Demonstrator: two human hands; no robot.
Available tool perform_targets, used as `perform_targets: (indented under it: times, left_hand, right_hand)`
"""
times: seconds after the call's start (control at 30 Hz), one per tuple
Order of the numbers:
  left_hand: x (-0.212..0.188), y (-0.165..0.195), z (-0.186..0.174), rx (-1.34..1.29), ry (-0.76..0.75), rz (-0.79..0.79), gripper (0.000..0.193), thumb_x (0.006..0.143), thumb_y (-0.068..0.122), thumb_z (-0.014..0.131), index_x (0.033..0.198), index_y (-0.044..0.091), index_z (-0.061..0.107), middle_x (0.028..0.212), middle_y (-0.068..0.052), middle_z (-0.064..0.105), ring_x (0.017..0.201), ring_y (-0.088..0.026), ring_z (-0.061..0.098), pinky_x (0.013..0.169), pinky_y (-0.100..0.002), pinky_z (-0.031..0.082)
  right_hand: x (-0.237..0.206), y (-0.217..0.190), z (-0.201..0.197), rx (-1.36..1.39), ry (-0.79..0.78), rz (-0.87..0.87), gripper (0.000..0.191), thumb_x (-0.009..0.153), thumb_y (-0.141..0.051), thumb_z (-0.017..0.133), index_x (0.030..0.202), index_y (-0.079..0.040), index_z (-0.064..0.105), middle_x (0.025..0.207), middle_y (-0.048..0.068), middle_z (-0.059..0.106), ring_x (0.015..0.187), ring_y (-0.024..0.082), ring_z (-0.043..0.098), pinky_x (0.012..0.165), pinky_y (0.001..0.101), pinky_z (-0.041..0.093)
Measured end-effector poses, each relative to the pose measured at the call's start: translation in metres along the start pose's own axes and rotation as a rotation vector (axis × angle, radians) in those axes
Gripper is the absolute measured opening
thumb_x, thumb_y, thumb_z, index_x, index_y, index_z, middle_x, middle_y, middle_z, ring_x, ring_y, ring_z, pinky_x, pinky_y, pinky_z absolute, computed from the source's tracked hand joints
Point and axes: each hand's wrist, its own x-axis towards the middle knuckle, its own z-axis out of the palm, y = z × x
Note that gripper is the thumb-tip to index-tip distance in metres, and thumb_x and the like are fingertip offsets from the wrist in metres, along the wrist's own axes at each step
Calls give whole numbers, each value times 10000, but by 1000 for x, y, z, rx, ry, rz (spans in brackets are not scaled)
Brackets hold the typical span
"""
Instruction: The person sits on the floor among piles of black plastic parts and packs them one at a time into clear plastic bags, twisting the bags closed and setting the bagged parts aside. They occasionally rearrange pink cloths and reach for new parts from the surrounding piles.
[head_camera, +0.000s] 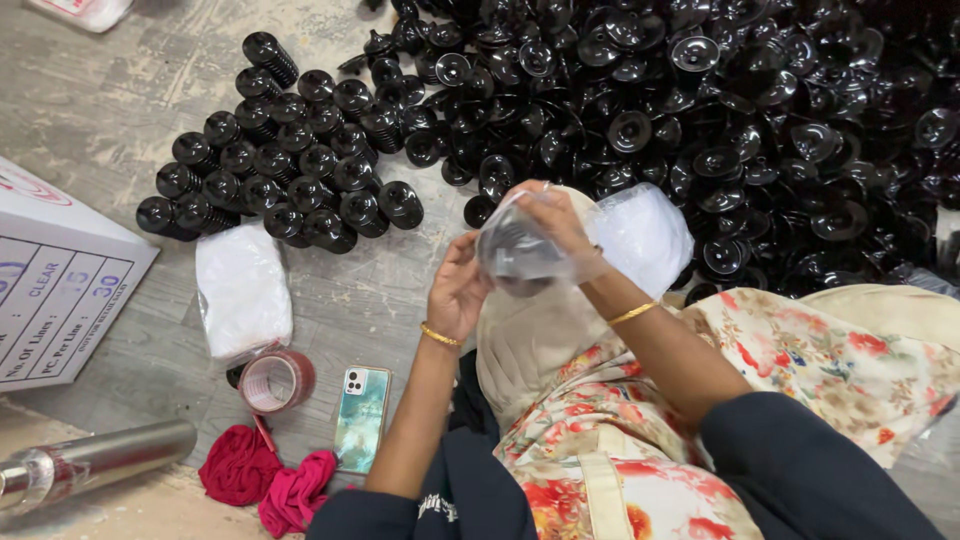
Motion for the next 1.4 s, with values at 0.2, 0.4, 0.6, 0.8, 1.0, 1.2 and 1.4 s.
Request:
perform_targets:
  times: [0.2,0.4,0.6,0.8,1.0,1.2,1.4]
  left_hand:
    - [4,-12,31,327,36,89,493,906,-45,673,1376,-5,527,1314,-78,601,987,-142,651,778,-309,540]
    - [-14,-7,61,550,35,246,434,937,-102,732,1346,-30,604,1003,-54,670,808,-92,630,724,-265,538]
    - [-28,13,108,907,-75,354,451,912,-105,774,1322,-17,608,1076,-51,676,811,-66,647,768,-229,548]
    - [-35,36,130,1350,-253,568,456,887,-75,752,1285,41,564,1412,-132,637,1079,-228,729,856,-257,603]
    - [-36,46,127,1302,-280,426,450,888,-58,771,1281,45,578,1375,-118,676,989,-192,750,757,-271,600]
    - [-40,53,119,1316,-417,330,486,875,-15,790,1306,31,571,1391,-144,642,1055,-245,740,748,-276,613]
    - [-47,39,105,1373,-425,269,488,864,68,834,1281,11,588,1360,-142,659,1063,-262,733,749,-291,615]
  right_hand:
    - [-32,-35,1,-32,10,-137,158,1046,-173,628,1085,-21,642,1058,71,707,945,123,678,867,284,569]
    - [-47,-65,17,-86,0,-207,160,1095,-193,597,1087,-36,630,1040,36,684,939,96,647,857,252,535]
    - [-54,-84,24,-341,15,-243,210,1141,-225,549,1085,-45,641,978,-37,619,869,20,532,786,196,437]
    - [-55,-73,22,-324,-27,-236,249,1153,-256,531,1043,-53,625,923,-56,558,843,15,465,766,194,385]
    - [-60,-46,22,-220,20,-350,235,1149,-249,524,1042,-48,576,891,-27,521,779,52,426,705,236,346]
    - [-70,-22,13,-142,16,-279,226,1156,-232,506,1049,-41,563,826,-29,481,711,53,372,652,235,303]
    - [-84,0,11,-150,72,-210,211,1145,-214,510,1025,-50,566,824,-30,486,717,51,382,656,231,313]
